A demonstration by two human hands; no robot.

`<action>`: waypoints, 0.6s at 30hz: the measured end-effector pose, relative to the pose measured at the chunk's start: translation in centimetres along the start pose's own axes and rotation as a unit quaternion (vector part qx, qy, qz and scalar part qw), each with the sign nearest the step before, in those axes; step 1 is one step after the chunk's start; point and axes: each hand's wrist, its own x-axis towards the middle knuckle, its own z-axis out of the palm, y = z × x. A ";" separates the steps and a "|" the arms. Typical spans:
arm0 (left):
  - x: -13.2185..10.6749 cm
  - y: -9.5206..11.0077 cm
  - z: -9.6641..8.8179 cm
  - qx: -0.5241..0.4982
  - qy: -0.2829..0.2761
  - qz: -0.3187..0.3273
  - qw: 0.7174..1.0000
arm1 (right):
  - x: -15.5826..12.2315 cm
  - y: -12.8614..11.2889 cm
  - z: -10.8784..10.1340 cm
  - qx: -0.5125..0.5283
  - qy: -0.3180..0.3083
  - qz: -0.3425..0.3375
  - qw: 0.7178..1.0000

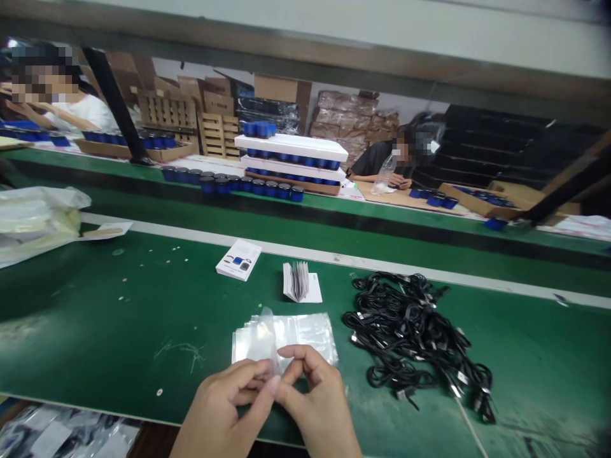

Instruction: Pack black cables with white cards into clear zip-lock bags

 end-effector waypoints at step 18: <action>1.6 -2.0 0.0 0.172 -0.096 0.143 0.970 | -0.5 2.9 -0.8 -0.410 0.020 -0.325 0.852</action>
